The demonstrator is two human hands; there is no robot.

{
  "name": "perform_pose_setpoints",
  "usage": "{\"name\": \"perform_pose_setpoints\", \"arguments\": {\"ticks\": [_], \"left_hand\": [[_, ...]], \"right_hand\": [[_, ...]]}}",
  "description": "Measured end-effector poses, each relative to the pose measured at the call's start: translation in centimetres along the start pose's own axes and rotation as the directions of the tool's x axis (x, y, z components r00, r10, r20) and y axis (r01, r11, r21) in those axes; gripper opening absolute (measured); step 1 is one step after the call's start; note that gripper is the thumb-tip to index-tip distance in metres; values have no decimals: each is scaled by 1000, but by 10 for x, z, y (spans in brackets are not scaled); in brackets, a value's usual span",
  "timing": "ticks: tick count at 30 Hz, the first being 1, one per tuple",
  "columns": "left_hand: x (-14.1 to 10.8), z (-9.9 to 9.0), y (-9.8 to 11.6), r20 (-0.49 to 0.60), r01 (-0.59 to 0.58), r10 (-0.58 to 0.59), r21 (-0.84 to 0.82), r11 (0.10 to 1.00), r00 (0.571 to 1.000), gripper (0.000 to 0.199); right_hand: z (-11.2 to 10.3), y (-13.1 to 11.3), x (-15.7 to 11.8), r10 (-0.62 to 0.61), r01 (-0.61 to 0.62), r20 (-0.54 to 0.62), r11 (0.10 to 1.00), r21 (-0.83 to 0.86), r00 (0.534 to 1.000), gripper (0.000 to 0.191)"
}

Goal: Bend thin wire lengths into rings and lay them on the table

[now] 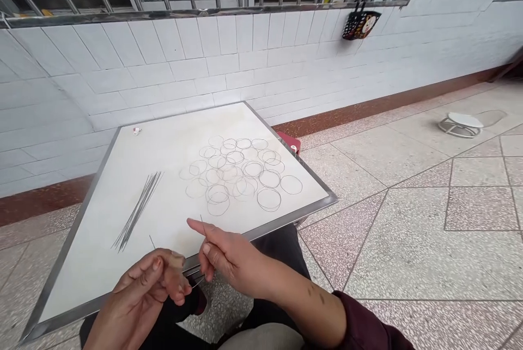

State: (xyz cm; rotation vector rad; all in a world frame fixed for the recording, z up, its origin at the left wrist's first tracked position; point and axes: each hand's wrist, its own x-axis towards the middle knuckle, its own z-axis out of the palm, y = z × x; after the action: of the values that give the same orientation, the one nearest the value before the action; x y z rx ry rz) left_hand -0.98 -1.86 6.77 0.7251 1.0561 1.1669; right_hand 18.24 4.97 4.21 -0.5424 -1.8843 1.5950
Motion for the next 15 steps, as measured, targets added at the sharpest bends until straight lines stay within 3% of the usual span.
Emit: {"name": "perform_pose_setpoints", "arguments": {"ticks": [10, 15], "left_hand": [[0, -5, 11, 161, 121, -146, 155, 980, 976, 22], [0, -3, 14, 207, 143, -175, 164, 976, 963, 30]], "right_hand": [[2, -6, -1, -5, 28, 104, 976, -218, 995, 55], [2, -3, -1, 16, 24, 144, 962, -271, 989, 65]]}}
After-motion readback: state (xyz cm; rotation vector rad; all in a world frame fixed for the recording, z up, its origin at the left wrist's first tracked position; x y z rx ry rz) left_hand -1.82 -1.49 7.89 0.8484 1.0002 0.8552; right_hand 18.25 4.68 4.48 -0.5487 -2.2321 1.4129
